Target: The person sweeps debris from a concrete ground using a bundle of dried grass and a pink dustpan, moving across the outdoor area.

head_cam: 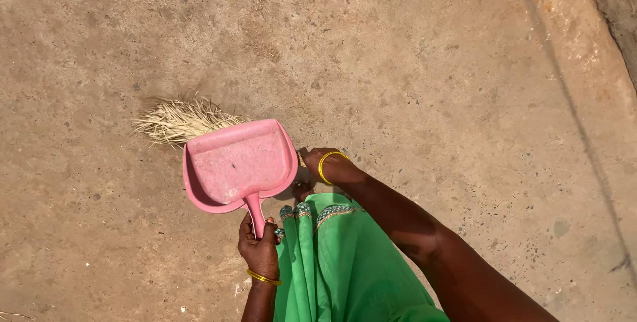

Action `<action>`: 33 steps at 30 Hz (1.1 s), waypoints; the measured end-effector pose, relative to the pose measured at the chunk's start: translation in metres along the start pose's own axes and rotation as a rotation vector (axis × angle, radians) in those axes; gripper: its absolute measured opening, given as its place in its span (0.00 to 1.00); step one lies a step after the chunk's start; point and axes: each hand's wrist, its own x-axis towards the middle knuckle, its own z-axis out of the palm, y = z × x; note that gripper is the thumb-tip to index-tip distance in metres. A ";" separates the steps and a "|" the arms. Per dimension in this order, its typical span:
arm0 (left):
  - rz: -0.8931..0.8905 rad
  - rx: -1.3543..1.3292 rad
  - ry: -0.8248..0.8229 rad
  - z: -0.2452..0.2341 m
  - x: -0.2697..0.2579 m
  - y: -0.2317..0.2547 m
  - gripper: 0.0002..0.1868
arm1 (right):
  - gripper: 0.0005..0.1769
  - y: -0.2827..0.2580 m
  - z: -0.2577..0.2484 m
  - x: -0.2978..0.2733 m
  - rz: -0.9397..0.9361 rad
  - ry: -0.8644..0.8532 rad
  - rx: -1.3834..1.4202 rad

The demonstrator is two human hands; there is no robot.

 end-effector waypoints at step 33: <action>0.153 0.155 -0.325 0.188 -0.115 -0.007 0.27 | 0.50 0.176 0.088 -0.297 0.442 0.031 0.397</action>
